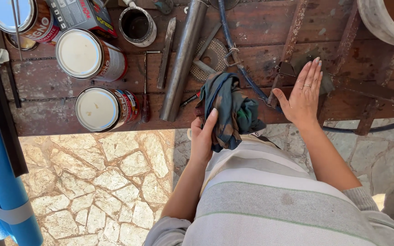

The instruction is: Cleaning and sanding a metal frame on a workbench using a cloth and sanding block

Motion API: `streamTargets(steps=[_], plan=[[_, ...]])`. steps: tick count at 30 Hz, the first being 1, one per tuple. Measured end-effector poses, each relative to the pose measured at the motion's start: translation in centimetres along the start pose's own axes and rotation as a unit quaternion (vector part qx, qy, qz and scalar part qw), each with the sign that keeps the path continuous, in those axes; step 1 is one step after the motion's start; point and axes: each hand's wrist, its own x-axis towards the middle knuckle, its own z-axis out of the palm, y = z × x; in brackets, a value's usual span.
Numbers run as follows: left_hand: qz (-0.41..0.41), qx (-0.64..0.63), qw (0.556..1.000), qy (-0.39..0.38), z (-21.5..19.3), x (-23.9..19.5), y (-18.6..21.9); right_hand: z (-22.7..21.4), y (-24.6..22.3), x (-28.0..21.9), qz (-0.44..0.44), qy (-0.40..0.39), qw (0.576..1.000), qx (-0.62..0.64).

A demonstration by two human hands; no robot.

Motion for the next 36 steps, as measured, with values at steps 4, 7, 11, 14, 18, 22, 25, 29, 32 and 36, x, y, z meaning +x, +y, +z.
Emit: streamTargets(steps=[4, 7, 11, 14, 18, 22, 25, 29, 32, 36], plan=[[0.197, 0.172, 0.965, -0.021, -0.2, 1.4, -1.2, 1.0, -3.5, 2.0, -0.037, 0.011, 0.999, 0.019], [0.318, 0.327, 0.89, -0.004, -2.2, 3.9, -3.5, 0.4, -2.2, 0.0, -0.069, -0.001, 0.997, 0.018], [0.39, 0.563, 0.727, 0.038, -2.7, 5.4, -6.3, -0.7, 2.3, -0.7, 0.007, 0.004, 1.0, -0.021], [0.416, 0.65, 0.636, -0.003, -2.9, 7.4, -9.9, 0.6, -0.7, 1.6, 0.005, 0.017, 0.999, -0.03], [0.416, 0.683, 0.601, -0.005, -3.2, 9.7, -12.5, 1.3, -4.0, 0.3, -0.071, 0.03, 0.997, -0.026], [0.446, 0.652, 0.613, 0.012, -4.7, 10.5, -14.1, -0.5, 1.1, -1.7, -0.004, 0.017, 1.0, -0.016], [0.478, 0.628, 0.614, 0.025, -5.8, 11.3, -15.7, 0.6, 0.0, 0.0, 0.028, 0.038, 0.998, -0.031], [0.497, 0.605, 0.621, 0.024, -5.7, 11.9, -14.9, 1.2, -3.4, 0.3, -0.054, 0.043, 0.997, -0.018], [0.496, 0.6, 0.627, 0.024, -6.0, 12.1, -15.6, -0.4, 1.0, -2.0, -0.032, 0.025, 0.999, -0.032], [0.498, 0.587, 0.638, 0.015, -5.8, 11.7, -15.2, -1.5, 1.9, 0.8, 0.063, -0.032, 0.997, -0.017]])
